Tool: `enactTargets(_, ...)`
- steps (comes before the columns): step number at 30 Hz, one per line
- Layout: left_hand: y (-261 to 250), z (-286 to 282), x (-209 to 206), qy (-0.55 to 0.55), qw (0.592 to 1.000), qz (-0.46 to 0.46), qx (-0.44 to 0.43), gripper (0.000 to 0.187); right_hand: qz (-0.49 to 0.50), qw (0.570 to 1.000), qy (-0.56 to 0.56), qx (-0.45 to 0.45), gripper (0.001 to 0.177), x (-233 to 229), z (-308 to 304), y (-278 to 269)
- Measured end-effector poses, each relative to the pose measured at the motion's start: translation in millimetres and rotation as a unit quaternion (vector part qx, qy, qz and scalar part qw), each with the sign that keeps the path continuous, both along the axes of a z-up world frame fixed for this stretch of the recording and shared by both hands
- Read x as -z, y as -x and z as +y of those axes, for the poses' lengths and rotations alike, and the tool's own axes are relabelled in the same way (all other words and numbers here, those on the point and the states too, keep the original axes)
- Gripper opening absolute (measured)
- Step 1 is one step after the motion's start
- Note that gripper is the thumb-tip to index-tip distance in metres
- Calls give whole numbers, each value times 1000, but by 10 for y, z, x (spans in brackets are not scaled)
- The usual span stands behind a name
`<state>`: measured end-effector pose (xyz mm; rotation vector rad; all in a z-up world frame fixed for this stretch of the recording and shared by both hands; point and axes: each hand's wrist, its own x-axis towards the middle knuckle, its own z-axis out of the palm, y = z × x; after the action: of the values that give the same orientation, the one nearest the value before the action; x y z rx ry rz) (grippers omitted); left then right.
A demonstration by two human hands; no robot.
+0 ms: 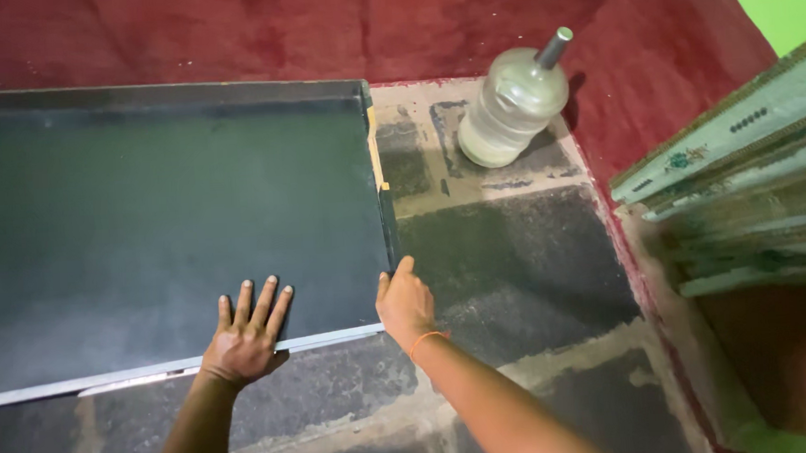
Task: The person assembles a dark rectangular panel onto a frame by pressing the edges by hand, then lifts a plastic chair and places it in front of the assembled stand.
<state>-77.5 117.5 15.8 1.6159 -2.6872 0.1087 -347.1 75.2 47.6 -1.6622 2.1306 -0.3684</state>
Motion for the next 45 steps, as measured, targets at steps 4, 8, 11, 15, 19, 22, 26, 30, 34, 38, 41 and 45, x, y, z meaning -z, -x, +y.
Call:
enactTargets(4, 35, 0, -80, -24, 999, -23, -12, 113, 20, 994, -95, -55, 51, -248, -127, 103)
enactTargets(8, 86, -5, -112, -57, 997, -47, -21, 116, 30, 995, -27, -94, 72, -486, -788, 266)
enactTargets(11, 203, -188, -194, -116, 989, -85, -37, 116, 23, 992, 42, -115, 78, -621, -1747, 306)
enactTargets(15, 311, -272, -476, -296, 935, -188, -59, 114, 40, 977, 86, -192, 84, -579, -2703, 233)
enactTargets(19, 429, -279, -792, -309, 939, -102, -106, 114, 91, 961, -9, -261, 91, -572, -3121, 180)
enactTargets(22, 499, -463, -968, -326, 928, 6, -180, 94, 212, 863, 71, -454, 84, -583, -3337, 192)
enactTargets(26, 1043, -907, -1121, -319, 833, 235, -387, 63, 266, 743, -34, -613, 69, -502, -3506, 401)
enactTargets(30, 1997, -1184, -991, -266, 774, 313, -481, 52, 178, 681, 73, -707, 67, -249, -3648, 735)
enactTargets(34, 2638, -1314, -728, -176, 743, 330, -555, 53, 175, 592, 126, -777, 18, -160, -4142, 673)
enactTargets(38, 2771, -1490, -532, -222, 702, 255, -627, 31, 154, 501, 214, -825, 6, -54, -4318, 553)
enactTargets(41, 2847, -1539, -396, -194, 708, 224, -641, 18, 139, 464, 174, -857, 8, 73, -4487, 408)
enactTargets(45, 3013, -1570, -366, -150, 678, 199, -692, 17, 84, 415, 168, -890, 8, 127, -4682, 356)
